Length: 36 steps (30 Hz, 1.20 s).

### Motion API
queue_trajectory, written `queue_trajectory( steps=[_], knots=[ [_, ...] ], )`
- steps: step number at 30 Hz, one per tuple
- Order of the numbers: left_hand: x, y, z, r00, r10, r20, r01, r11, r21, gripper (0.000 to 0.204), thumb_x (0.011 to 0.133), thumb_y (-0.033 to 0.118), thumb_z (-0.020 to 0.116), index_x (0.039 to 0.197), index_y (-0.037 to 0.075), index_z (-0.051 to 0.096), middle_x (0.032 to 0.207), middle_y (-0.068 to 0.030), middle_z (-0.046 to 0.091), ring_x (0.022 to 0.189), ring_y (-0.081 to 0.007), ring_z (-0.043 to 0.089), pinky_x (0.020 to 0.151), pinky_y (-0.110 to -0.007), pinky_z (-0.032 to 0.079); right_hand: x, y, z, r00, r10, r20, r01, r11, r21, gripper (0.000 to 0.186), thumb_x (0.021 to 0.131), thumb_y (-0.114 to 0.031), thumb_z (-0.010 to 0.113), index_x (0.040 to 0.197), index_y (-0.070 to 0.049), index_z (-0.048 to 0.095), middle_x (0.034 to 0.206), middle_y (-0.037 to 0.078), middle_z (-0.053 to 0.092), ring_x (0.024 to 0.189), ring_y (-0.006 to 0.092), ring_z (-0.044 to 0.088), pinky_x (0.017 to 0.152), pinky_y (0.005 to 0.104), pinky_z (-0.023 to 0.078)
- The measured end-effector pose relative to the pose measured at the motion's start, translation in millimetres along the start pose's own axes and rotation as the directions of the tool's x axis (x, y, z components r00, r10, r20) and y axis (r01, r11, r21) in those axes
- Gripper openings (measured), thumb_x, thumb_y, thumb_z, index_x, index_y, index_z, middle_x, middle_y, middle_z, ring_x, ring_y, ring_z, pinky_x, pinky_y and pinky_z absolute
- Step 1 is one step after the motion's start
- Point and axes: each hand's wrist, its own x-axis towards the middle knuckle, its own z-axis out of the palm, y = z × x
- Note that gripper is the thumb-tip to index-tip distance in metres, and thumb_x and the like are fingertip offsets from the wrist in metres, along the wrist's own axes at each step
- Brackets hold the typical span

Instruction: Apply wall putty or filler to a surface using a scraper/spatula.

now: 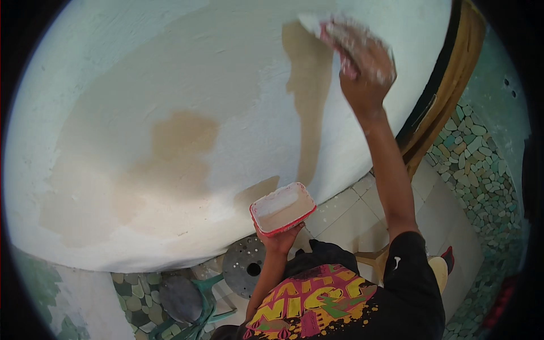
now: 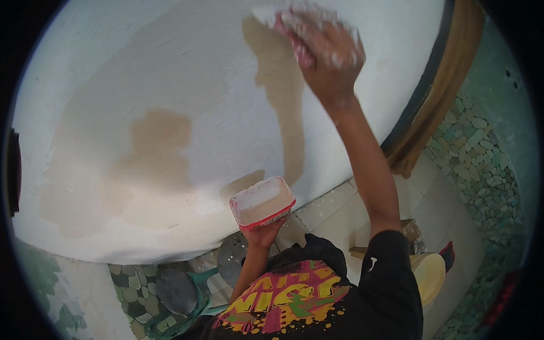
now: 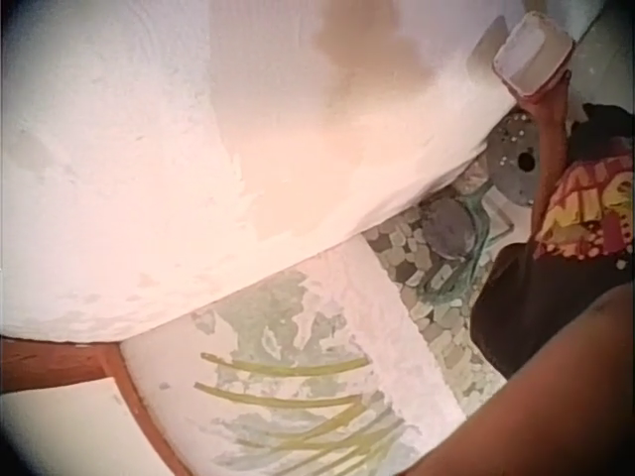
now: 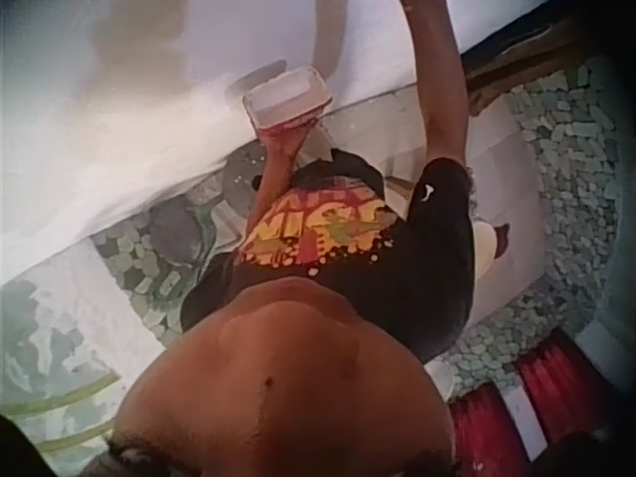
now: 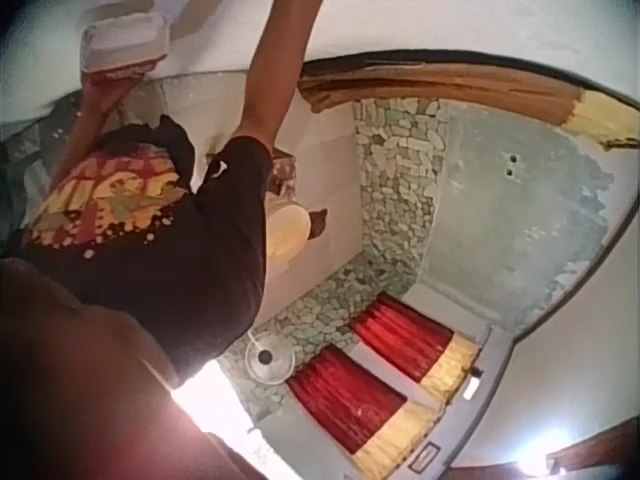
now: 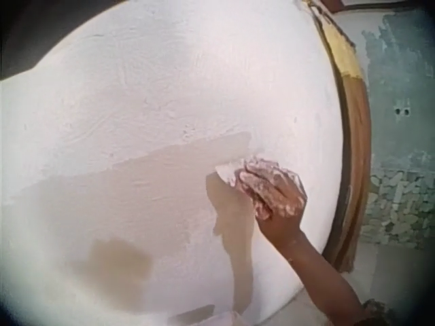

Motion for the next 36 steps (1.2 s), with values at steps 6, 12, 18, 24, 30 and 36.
queue_trajectory(
  steps=[6,12,18,24,30,36],
  knots=[
    [6.3,-4.3,-1.4,0.997,-0.047,-0.067,0.043,0.998,-0.05,0.08,0.1,0.075,0.041,0.162,0.024,0.04,0.166,-0.0162,0.041,0.144,-0.0505,0.047,0.102,-0.071,0.05,-31.4,24.8,15.9,0.998,0.018,0.064,-0.013,0.997,-0.081,0.032,0.082,-0.02,0.084,0.113,-0.026,0.083,0.111,-0.001,0.08,0.09,0.0208,0.074,0.075,0.0352,0.054],
    [15.9,3.9,-6.0,0.999,-0.04,-0.013,0.04,0.999,-0.022,0.079,0.1,0.074,0.04,0.161,0.024,0.041,0.166,-0.0156,0.041,0.143,-0.0504,0.048,0.101,-0.071,0.051,-90.1,-22.7,-28.5,0.936,0.239,0.259,-0.242,0.97,-0.023,0.027,0.083,-0.017,0.083,0.111,-0.021,0.083,0.112,0.002,0.08,0.101,0.0226,0.076,0.083,0.0362,0.054],
    [29.4,1.2,-7.7,0.999,-0.035,0.007,0.036,0.999,-0.036,0.077,0.101,0.073,0.04,0.162,0.026,0.04,0.167,-0.0149,0.039,0.146,-0.0504,0.045,0.103,-0.072,0.05,-9.6,45.7,-2.3,0.996,0.088,-0.025,-0.088,0.996,0.019,0.029,0.085,-0.013,0.078,0.114,-0.02,0.082,0.114,0.004,0.08,0.105,0.0259,0.075,0.091,0.0386,0.054],
    [35.1,-7.5,-0.4,0.998,-0.05,0.023,0.051,0.998,-0.038,0.076,0.1,0.073,0.04,0.162,0.029,0.04,0.169,-0.0128,0.038,0.148,-0.05,0.043,0.105,-0.074,0.046,-19.2,43.9,14.2,0.993,0.11,0.051,-0.104,0.988,-0.112,0.03,0.083,-0.015,0.08,0.113,-0.021,0.082,0.115,0.003,0.079,0.106,0.025,0.074,0.09,0.0377,0.054],
    [43.0,-13.1,2.6,0.999,-0.044,0.005,0.044,0.999,-0.026,0.075,0.1,0.073,0.039,0.16,0.028,0.043,0.168,-0.0119,0.039,0.147,-0.0501,0.044,0.102,-0.074,0.048,-78.9,12.0,-33.8,0.919,0.282,0.276,-0.263,0.959,-0.104,0.03,0.086,-0.008,0.08,0.114,-0.018,0.083,0.113,0.005,0.081,0.105,0.0255,0.075,0.093,0.0383,0.056],
    [58.7,-21.5,-4.1,0.996,-0.051,0.073,0.052,0.999,-0.001,0.082,0.1,0.074,0.043,0.165,0.026,0.034,0.169,-0.0172,0.035,0.15,-0.0525,0.039,0.106,-0.071,0.049,-5.3,75.3,-6.8,0.991,0.132,0.021,-0.131,0.99,-0.049,0.033,0.078,-0.014,0.083,0.11,-0.018,0.081,0.105,0.005,0.077,0.097,0.0311,0.072,0.084,0.0435,0.054]
  ],
)
